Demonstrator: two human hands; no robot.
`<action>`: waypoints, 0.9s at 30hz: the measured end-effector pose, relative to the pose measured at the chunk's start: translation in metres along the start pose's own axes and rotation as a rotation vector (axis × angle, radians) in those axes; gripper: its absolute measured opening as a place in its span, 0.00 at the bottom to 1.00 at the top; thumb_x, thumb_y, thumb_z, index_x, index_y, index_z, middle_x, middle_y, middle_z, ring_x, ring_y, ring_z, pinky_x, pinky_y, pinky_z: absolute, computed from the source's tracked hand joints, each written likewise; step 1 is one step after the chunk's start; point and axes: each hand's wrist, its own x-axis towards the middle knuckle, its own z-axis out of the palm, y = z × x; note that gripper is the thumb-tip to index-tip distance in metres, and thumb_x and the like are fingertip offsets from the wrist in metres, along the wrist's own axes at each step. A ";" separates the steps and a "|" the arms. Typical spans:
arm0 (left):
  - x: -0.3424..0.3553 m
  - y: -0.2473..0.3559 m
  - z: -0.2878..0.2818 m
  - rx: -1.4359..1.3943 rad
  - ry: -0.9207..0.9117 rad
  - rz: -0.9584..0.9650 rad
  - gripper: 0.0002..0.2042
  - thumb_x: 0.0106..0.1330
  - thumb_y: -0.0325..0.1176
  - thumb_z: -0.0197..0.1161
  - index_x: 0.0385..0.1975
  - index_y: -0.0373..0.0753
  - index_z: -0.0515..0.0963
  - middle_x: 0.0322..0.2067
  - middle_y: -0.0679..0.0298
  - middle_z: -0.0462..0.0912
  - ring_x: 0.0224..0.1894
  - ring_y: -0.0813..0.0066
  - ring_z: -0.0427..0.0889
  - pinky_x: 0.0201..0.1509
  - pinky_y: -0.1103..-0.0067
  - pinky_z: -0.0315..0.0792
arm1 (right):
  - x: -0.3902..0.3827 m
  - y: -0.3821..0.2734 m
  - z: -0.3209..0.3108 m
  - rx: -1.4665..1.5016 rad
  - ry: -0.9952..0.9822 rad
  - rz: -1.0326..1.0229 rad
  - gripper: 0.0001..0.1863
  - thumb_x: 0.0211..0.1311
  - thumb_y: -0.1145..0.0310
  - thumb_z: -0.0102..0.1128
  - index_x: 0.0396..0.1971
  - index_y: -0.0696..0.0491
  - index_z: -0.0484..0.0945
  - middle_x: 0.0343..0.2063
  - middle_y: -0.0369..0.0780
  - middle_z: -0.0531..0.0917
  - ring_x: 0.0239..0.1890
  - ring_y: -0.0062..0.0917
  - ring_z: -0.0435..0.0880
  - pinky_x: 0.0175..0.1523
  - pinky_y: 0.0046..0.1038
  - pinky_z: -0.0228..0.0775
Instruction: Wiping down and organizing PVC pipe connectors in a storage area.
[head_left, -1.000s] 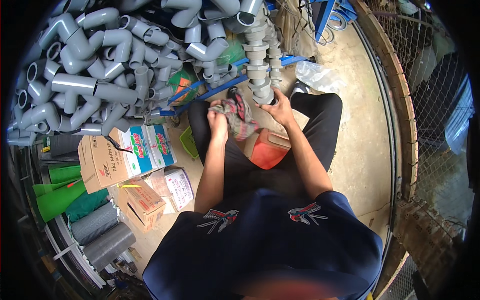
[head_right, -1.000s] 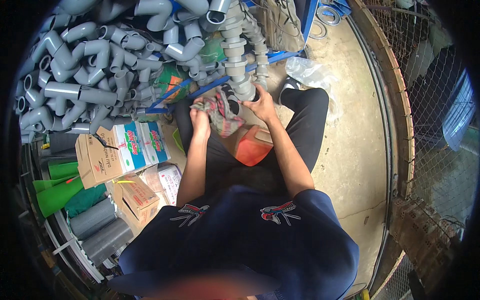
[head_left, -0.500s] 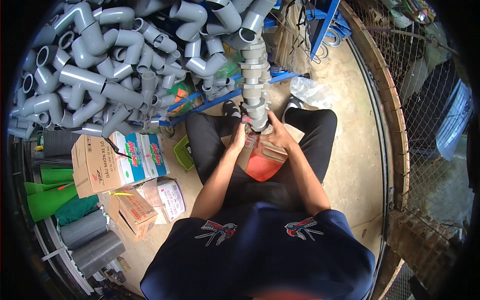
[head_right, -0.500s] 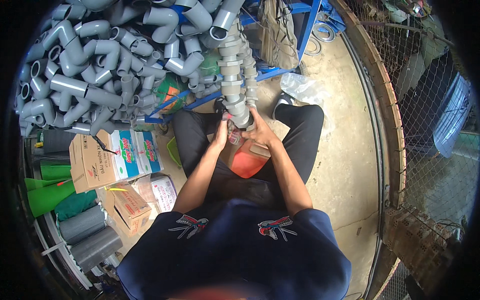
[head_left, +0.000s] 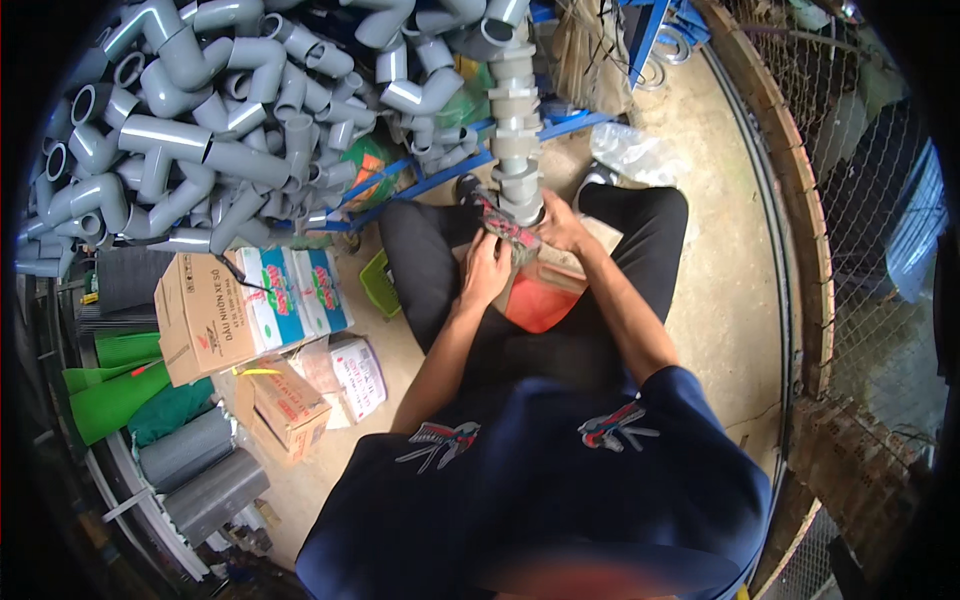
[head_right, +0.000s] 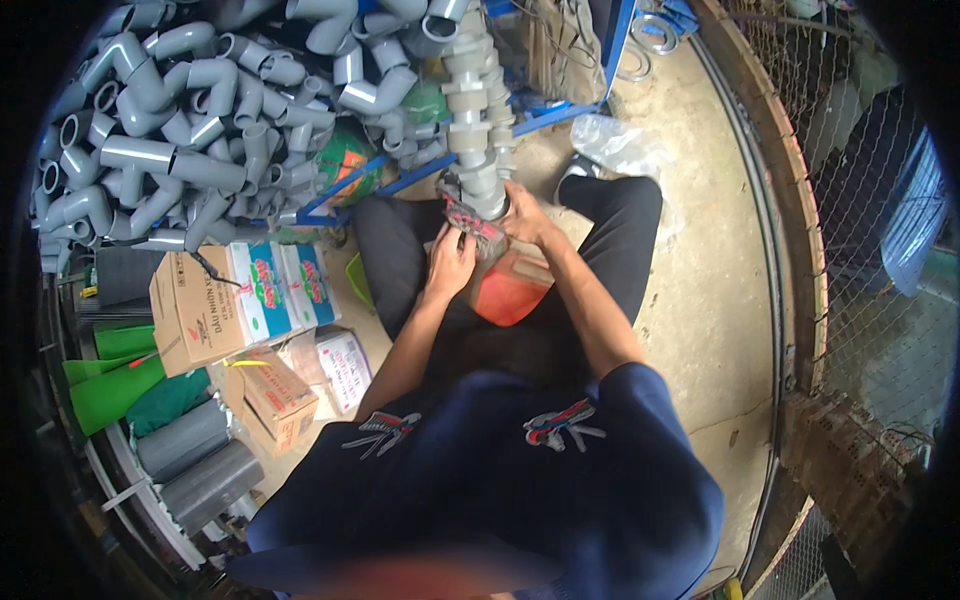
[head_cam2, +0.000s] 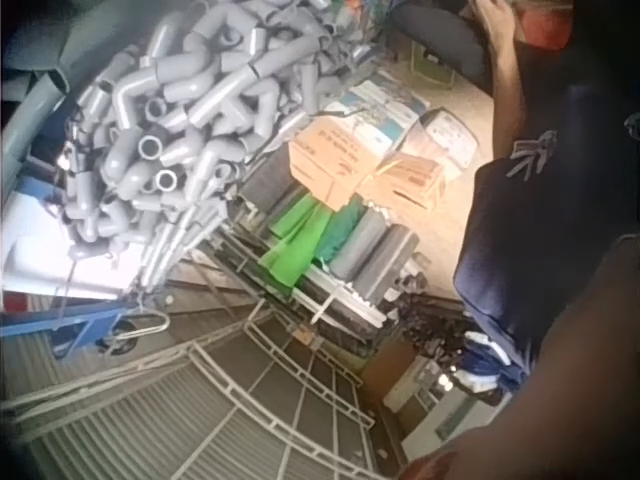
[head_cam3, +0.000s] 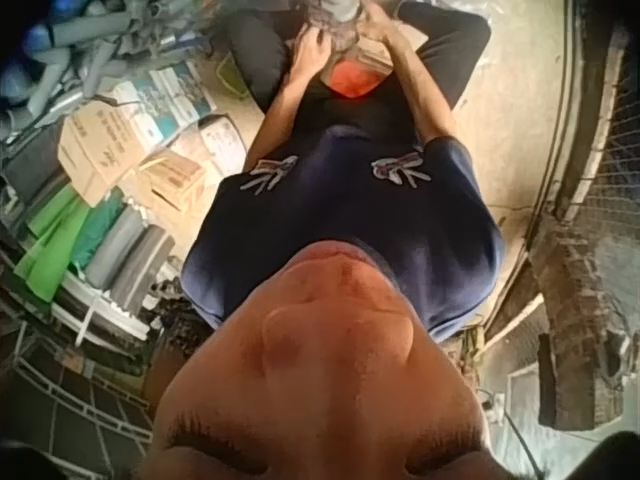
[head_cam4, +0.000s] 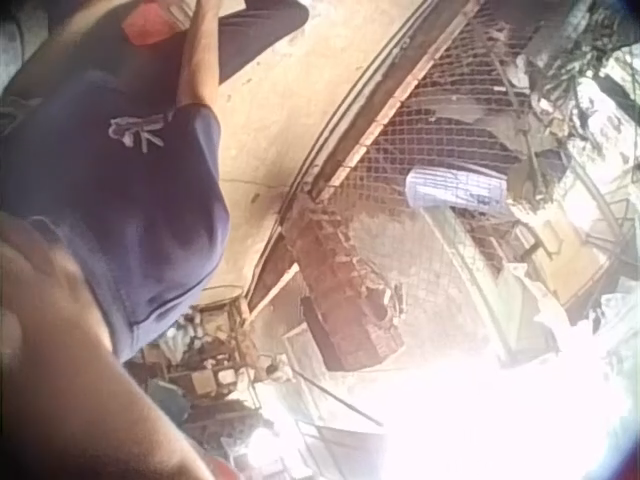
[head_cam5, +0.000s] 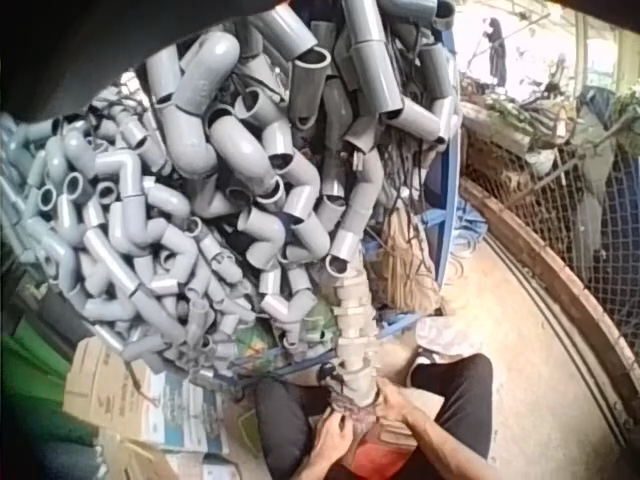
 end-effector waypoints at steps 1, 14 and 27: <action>-0.014 -0.012 -0.013 0.055 0.058 -0.034 0.10 0.69 0.31 0.59 0.44 0.35 0.78 0.45 0.41 0.80 0.47 0.36 0.80 0.50 0.54 0.75 | 0.000 -0.048 0.012 -0.086 -0.003 0.006 0.42 0.39 0.66 0.85 0.58 0.61 0.76 0.53 0.51 0.82 0.57 0.43 0.81 0.65 0.41 0.71; -0.031 0.125 -0.128 0.397 -0.297 0.028 0.13 0.69 0.37 0.60 0.27 0.36 0.83 0.30 0.48 0.85 0.31 0.44 0.85 0.38 0.54 0.78 | -0.075 -0.194 -0.002 0.193 0.113 0.178 0.41 0.40 0.58 0.85 0.55 0.62 0.78 0.49 0.50 0.87 0.52 0.37 0.87 0.59 0.38 0.76; -0.040 0.156 -0.082 0.419 -0.382 0.198 0.12 0.66 0.38 0.61 0.25 0.38 0.83 0.24 0.53 0.86 0.27 0.50 0.86 0.36 0.55 0.76 | -0.087 -0.186 0.003 -0.133 0.438 0.126 0.39 0.47 0.63 0.81 0.57 0.62 0.73 0.50 0.55 0.81 0.55 0.51 0.81 0.60 0.44 0.73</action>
